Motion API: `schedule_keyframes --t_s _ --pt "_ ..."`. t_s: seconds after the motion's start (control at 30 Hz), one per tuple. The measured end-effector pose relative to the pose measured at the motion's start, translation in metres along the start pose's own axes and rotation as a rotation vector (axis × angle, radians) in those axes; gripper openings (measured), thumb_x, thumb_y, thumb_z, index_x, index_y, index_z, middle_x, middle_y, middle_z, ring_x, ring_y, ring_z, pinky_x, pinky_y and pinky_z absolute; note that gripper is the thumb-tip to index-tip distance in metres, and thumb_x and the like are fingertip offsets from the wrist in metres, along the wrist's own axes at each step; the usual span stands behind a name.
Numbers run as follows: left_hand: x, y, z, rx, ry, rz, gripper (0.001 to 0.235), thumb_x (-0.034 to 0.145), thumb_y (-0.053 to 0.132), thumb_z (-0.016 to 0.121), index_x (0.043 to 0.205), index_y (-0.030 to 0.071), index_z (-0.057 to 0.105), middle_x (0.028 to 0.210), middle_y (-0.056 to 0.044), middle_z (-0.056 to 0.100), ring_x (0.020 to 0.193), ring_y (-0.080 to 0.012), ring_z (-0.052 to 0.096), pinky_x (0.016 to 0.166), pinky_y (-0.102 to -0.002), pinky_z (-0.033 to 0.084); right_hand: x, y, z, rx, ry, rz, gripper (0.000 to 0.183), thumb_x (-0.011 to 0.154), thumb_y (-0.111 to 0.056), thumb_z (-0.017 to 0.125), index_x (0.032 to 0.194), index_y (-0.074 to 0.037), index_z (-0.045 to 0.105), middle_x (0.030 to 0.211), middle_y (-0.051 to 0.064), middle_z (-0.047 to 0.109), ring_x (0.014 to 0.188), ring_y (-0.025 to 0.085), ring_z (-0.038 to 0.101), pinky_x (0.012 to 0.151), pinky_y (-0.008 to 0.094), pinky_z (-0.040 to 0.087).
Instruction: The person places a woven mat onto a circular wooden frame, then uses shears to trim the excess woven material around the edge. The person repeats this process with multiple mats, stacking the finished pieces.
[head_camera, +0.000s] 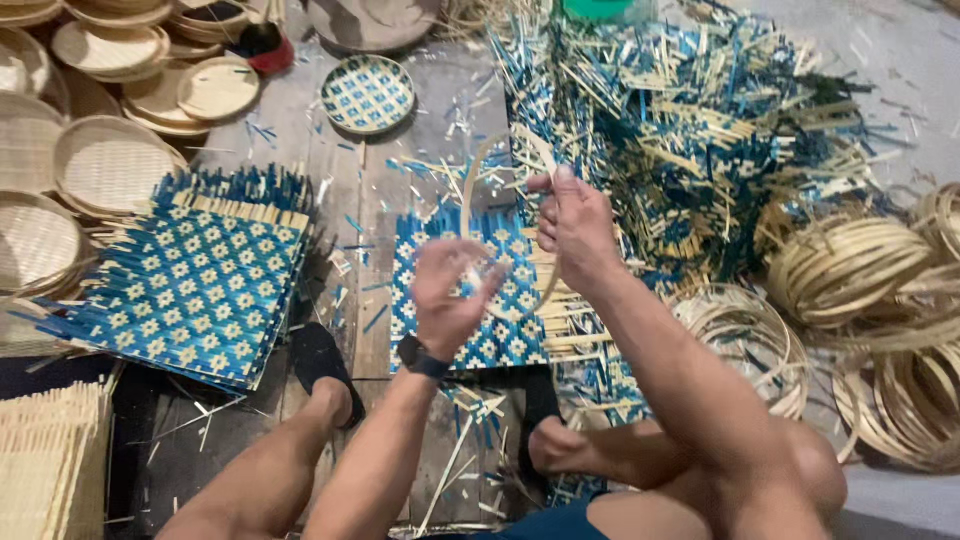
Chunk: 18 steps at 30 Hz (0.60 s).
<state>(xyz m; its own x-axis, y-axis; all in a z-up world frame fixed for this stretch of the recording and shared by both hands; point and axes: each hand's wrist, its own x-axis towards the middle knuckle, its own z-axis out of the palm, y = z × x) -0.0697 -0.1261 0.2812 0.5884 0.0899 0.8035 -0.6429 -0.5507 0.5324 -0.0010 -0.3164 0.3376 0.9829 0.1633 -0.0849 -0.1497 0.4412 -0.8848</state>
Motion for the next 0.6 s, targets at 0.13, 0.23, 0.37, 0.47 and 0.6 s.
schedule_keyframes --t_s 0.13,0.23,0.37,0.47,0.6 --pt "0.027 -0.051 -0.037 -0.322 0.057 -0.729 0.042 0.096 0.046 0.062 0.103 0.007 0.075 0.091 -0.005 0.072 0.085 -0.0199 0.065 0.073 -0.034 0.050 0.004 0.008 -0.034 0.054 -0.185 0.145 0.042 0.107 -0.043 0.054 0.097 -0.003 0.062 0.062 -0.007 0.035 0.049 0.005 0.030 0.041 0.023 0.026" --pt "0.021 -0.095 -0.059 -0.862 -0.069 -1.278 0.041 0.100 0.047 0.058 0.097 0.010 0.076 0.075 0.003 0.065 0.067 -0.0102 0.058 0.056 -0.027 0.042 0.006 0.010 -0.044 -0.055 -0.147 0.268 0.046 0.103 -0.045 0.055 0.093 -0.002 0.067 0.060 -0.008 0.033 0.049 0.005 0.030 0.042 0.024 0.024" --pt "-0.009 -0.125 -0.065 -1.172 -0.182 -1.470 0.038 0.101 0.041 0.062 0.076 0.013 0.063 0.053 0.006 0.042 0.043 -0.0089 0.036 0.040 -0.026 0.023 0.005 0.022 -0.051 -0.082 -0.145 0.366 0.054 0.102 -0.048 0.059 0.068 -0.007 0.054 0.053 0.000 0.033 0.043 0.013 0.030 0.041 0.030 0.025" --pt "-0.016 -0.138 -0.062 -1.233 -0.110 -1.519 0.042 0.099 0.038 0.064 0.065 0.016 0.052 0.048 0.006 0.036 0.038 -0.0102 0.028 0.038 -0.028 0.020 0.016 0.029 -0.065 -0.144 -0.112 0.445 0.054 0.103 -0.048 0.061 0.062 -0.019 0.042 0.052 -0.005 0.026 0.042 0.010 0.024 0.038 0.028 0.020" --pt "-0.018 -0.134 -0.060 -1.229 -0.041 -1.516 0.045 0.101 0.037 0.067 0.063 0.018 0.049 0.048 0.008 0.036 0.038 -0.0082 0.028 0.038 -0.027 0.019 0.017 0.039 -0.082 -0.200 -0.144 0.426 0.058 0.105 -0.050 0.060 0.062 -0.015 0.044 0.053 -0.005 0.030 0.046 0.011 0.028 0.042 0.030 0.023"
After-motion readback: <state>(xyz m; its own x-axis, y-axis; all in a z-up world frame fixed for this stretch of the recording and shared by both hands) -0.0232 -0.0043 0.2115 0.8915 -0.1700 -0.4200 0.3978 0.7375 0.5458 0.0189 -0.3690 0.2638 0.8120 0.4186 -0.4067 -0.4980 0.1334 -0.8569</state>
